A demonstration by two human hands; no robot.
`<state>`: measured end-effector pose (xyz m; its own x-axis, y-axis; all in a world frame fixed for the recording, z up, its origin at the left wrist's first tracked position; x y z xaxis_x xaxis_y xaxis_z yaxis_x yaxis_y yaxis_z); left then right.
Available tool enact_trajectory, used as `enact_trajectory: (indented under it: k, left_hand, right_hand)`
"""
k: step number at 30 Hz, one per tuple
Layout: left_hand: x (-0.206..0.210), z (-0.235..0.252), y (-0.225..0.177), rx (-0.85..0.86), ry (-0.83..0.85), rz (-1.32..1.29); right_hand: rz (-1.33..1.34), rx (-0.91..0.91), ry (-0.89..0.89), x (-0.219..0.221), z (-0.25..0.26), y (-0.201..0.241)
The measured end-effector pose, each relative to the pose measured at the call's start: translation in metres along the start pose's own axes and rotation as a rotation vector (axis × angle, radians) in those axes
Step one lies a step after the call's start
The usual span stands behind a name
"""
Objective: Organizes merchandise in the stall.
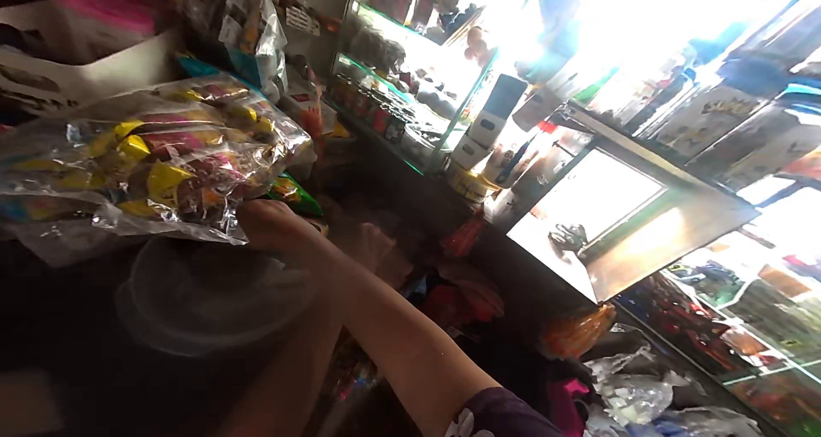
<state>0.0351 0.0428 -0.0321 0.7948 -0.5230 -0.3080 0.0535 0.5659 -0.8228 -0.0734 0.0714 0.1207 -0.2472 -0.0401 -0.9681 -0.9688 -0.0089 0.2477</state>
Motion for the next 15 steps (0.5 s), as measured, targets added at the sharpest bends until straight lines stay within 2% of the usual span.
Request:
enact_trajectory:
  k: [1,2,7,9,12,15]
  left_hand:
    - [-0.010,-0.004,-0.027,-0.157,0.019,-0.112]
    - [-0.010,-0.007,-0.036,-0.174,-0.040,-0.152]
    - [0.000,-0.003,-0.008,-0.017,-0.112,-0.156]
    - [-0.007,-0.007,-0.022,-0.166,-0.067,-0.189]
    - [-0.034,-0.011,-0.071,-0.430,-0.006,-0.139]
    - [-0.040,-0.012,-0.070,-0.436,-0.046,-0.245]
  right_hand:
    - [0.006,0.001,0.005,-0.001,0.000,0.000]
    - [0.010,0.002,0.007,-0.001,-0.001,0.001]
    - [0.026,0.018,-0.011,-0.001,-0.002,0.002]
    - [0.020,0.004,-0.044,0.003,0.000,-0.002]
    - [-0.002,-0.038,-0.101,0.013,0.008,-0.010]
    - [0.011,-0.052,-0.146,0.016,0.010,-0.015]
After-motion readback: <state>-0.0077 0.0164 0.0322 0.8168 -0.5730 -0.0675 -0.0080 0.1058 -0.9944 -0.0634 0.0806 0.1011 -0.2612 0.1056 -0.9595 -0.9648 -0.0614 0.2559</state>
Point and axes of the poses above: each hand's wrist, its own z-axis towards the middle knuckle, its own x-axis out of the palm, y = z × x, the point moved 2 cm from there along z, towards the middle knuckle, and after that the axes turned 7 degrees about -y, right-handed, at the moved point
